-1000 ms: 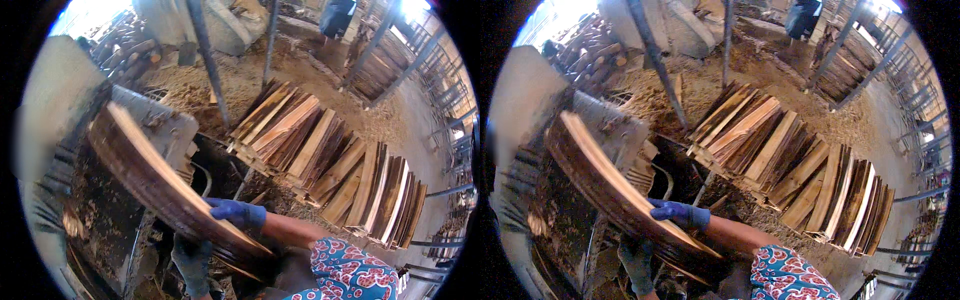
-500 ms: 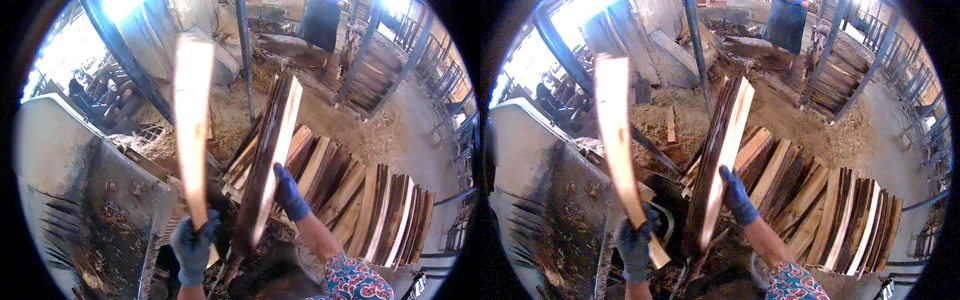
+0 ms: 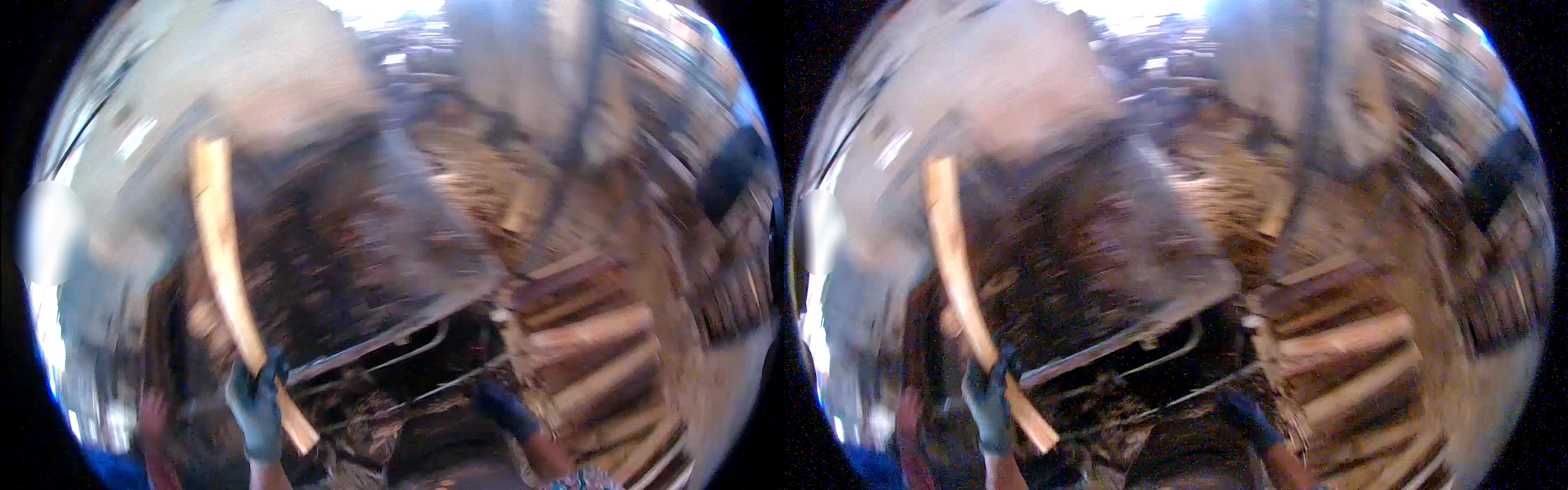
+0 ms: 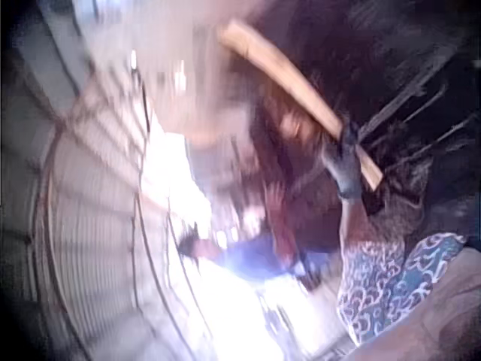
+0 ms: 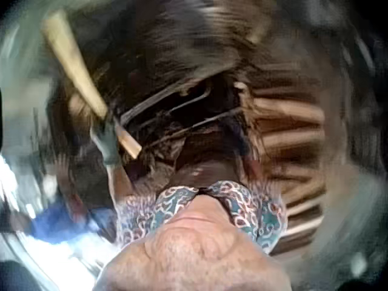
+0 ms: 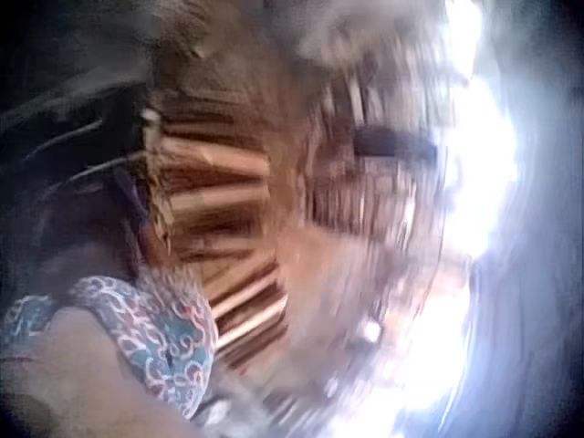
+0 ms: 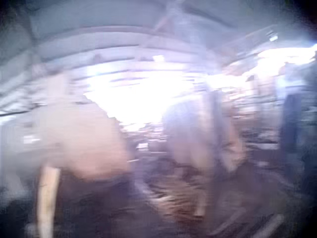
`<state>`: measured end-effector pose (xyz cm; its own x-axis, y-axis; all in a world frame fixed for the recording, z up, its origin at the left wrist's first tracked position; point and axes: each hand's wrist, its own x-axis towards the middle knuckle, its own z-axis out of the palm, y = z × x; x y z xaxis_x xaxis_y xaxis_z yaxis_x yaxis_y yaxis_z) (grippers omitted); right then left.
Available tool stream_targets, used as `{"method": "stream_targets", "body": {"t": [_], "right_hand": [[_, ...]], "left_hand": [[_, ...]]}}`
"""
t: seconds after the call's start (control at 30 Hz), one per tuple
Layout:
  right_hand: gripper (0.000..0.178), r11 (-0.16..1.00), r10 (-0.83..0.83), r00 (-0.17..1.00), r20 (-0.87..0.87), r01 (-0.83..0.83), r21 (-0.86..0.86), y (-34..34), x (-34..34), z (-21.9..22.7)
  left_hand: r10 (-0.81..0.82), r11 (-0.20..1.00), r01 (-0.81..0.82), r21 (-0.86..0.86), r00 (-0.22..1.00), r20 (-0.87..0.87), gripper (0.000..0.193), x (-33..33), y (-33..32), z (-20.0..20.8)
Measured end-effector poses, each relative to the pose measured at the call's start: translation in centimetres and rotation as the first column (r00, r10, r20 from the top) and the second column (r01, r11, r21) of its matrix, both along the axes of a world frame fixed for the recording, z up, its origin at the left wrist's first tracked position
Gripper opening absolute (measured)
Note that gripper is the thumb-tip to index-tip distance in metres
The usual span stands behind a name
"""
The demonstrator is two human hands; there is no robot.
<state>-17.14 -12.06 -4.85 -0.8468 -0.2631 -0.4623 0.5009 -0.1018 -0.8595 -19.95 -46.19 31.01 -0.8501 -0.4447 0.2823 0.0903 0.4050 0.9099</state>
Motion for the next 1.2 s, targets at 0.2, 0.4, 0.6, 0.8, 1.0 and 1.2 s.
{"method": "stream_targets", "body": {"t": [0.2,0.4,0.6,0.8,1.0,1.2], "right_hand": [[0.035,0.976,0.217,0.959,0.182,-0.208,-0.067,-8.2,2.7,4.4],[0.042,0.923,0.374,0.92,0.118,-0.357,-0.146,-16.5,2.3,10.4],[0.045,0.793,0.453,0.89,0.05,-0.377,-0.479,-22.5,2.3,16.8],[0.039,0.788,0.477,0.87,0.127,-0.359,-0.5,-27.8,3.6,18.9],[0.04,0.732,0.57,0.821,0.035,-0.488,-0.476,-29.6,4.3,18.2],[0.045,0.804,0.519,0.854,-0.027,-0.499,-0.324,-29.3,3.9,21.5]], "left_hand": [[0.247,0.774,-0.403,-0.488,0.903,-0.352,0.011,1.1,-21.7,4.1],[0.472,0.555,-0.436,-0.708,0.866,-0.164,0.047,-4.0,-34.0,2.6],[0.023,0.866,-0.021,-0.5,1.0,-0.003,0.058,-9.5,-29.4,-3.1],[0.134,0.952,-0.022,-0.307,0.927,0.35,0.05,-7.1,-31.2,-3.4],[0.089,0.933,-0.029,-0.359,0.984,0.152,0.075,-8.5,-29.1,-4.2],[-0.048,0.987,0.076,-0.144,0.981,0.187,0.064,-7.6,-30.1,-4.6]]}}
